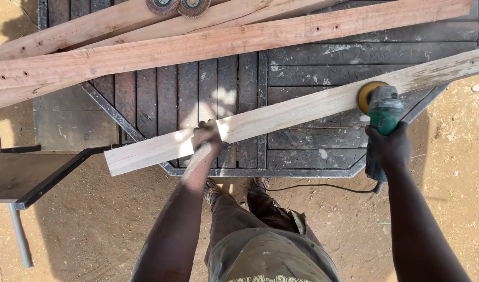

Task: Sanding a long wooden plank using a handheld angle grinder with a sanding attachment to smooth the surface.

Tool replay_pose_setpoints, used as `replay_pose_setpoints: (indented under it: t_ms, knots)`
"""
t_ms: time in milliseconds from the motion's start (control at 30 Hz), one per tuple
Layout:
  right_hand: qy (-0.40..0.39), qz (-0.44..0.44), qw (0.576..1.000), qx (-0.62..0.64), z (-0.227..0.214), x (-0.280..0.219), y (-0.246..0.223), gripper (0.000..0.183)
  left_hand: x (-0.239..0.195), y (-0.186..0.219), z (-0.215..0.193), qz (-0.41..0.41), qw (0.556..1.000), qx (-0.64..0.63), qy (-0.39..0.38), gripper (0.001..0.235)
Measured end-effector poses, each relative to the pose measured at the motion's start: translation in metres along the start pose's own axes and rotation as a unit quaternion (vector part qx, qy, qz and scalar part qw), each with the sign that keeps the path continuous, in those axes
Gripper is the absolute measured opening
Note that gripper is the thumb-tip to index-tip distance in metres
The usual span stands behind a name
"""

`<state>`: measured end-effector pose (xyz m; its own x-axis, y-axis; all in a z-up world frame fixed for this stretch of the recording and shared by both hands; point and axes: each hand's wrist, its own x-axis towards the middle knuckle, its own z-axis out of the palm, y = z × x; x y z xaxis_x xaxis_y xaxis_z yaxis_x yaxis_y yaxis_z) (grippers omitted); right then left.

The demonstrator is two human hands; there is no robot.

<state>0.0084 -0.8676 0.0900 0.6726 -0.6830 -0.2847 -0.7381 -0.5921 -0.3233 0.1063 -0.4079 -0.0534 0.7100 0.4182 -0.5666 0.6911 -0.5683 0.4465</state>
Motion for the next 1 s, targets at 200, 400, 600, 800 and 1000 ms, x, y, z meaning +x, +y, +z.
replay_pose_setpoints:
  t_ms: [200,400,600,800,1000]
  knots:
    - [-0.024,0.007,0.999,0.024,0.004,-0.038,-0.014,0.061,-0.008,0.002,0.001,0.027,0.998,-0.003,0.049,0.030]
    - [-0.185,-0.039,0.981,0.028,0.010,-0.149,-0.106,0.065,-0.024,0.015,-0.032,0.129,0.979,0.149,-0.055,0.032]
    - [-0.234,-0.157,0.959,0.005,0.032,-0.186,-0.110,0.066,-0.080,0.054,-0.128,0.090,0.973,0.191,-0.091,0.081]
    - [-0.178,-0.074,0.981,-0.003,0.022,-0.150,-0.074,0.065,-0.076,0.062,-0.136,0.099,0.971,0.192,-0.099,0.083]
    - [-0.088,-0.021,0.994,0.062,0.004,-0.094,-0.008,0.067,-0.065,0.052,-0.128,0.102,0.966,0.223,-0.082,0.090]
